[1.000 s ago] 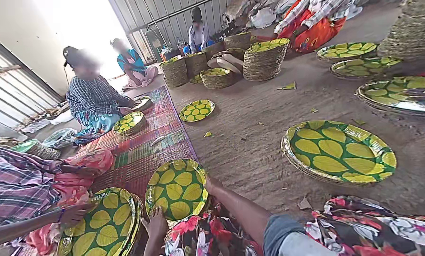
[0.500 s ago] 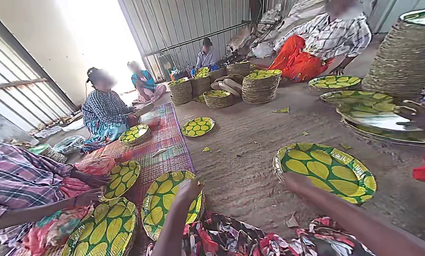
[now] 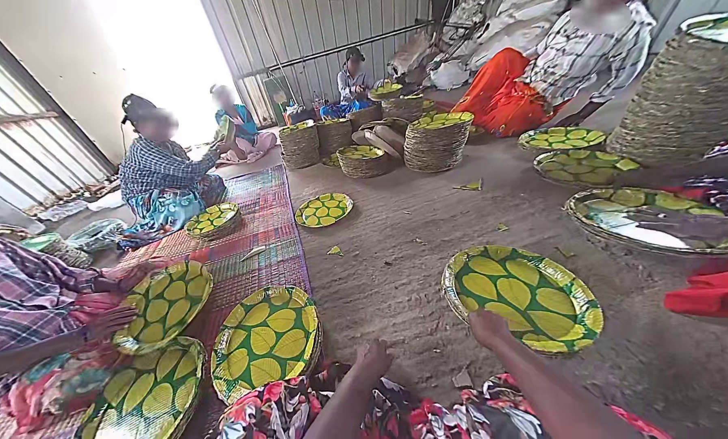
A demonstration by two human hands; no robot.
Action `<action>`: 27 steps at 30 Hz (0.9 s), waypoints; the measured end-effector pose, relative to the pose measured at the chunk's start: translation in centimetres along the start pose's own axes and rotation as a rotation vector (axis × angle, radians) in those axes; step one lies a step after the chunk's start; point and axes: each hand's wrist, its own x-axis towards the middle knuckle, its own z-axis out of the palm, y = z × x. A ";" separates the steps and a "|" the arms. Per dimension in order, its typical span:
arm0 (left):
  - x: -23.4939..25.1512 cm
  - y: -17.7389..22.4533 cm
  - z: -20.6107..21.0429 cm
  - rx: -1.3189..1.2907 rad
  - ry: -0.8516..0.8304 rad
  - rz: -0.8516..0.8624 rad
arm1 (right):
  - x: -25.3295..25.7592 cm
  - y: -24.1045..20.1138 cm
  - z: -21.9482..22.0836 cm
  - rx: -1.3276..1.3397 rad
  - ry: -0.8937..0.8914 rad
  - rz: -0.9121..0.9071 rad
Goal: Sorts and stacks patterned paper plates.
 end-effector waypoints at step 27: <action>1.0 -0.5 2.3 0.045 0.018 0.056 | -0.3 -0.6 0.1 0.273 0.309 -0.202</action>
